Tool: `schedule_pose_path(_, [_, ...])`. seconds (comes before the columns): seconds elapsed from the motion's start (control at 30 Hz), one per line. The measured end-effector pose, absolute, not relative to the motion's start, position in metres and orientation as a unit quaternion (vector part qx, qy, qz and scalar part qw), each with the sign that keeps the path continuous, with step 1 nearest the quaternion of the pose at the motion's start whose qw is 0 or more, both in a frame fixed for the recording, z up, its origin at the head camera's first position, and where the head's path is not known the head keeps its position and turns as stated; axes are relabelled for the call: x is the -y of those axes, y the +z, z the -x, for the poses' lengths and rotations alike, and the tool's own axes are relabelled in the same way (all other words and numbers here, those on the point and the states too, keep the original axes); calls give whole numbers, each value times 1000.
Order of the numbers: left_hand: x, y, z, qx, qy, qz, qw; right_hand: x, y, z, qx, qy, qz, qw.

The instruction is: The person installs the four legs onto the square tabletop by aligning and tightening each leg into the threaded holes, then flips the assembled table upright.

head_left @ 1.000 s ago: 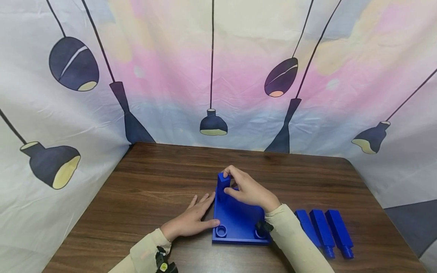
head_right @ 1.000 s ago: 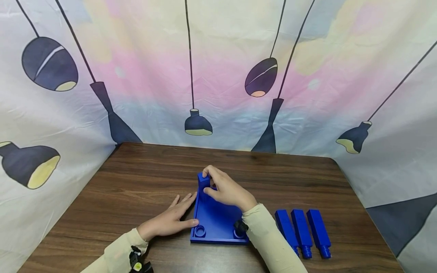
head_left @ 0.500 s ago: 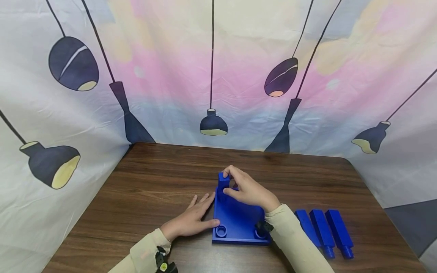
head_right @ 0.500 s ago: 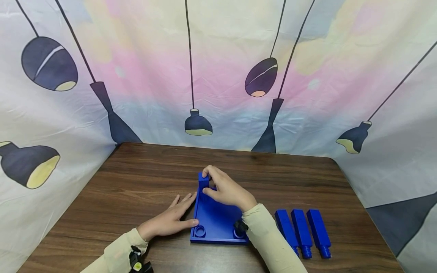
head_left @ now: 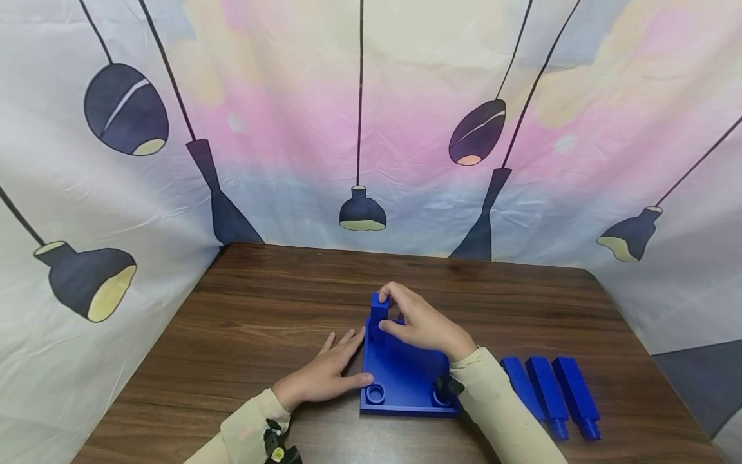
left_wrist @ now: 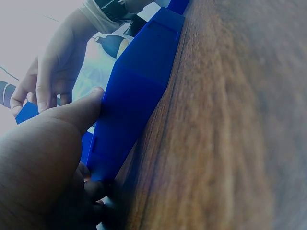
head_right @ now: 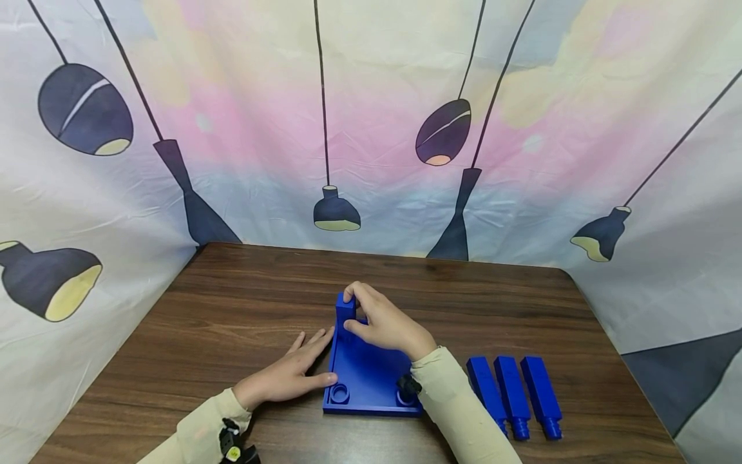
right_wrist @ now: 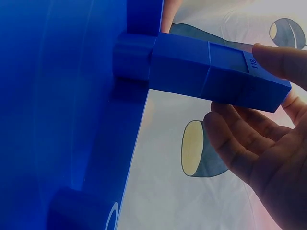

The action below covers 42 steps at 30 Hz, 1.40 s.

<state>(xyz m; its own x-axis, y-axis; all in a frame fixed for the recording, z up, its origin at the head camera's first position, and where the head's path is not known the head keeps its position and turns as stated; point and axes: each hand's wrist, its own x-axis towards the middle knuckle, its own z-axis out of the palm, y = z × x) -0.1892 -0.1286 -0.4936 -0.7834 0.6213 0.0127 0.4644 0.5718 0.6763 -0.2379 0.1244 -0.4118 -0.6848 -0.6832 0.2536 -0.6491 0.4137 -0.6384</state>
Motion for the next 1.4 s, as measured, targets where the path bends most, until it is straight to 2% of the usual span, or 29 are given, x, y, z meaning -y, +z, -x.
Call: schedule_pose_path(1.4, [129, -494, 190, -876, 348, -311, 120, -125, -411, 238, -846, -353, 398, 13])
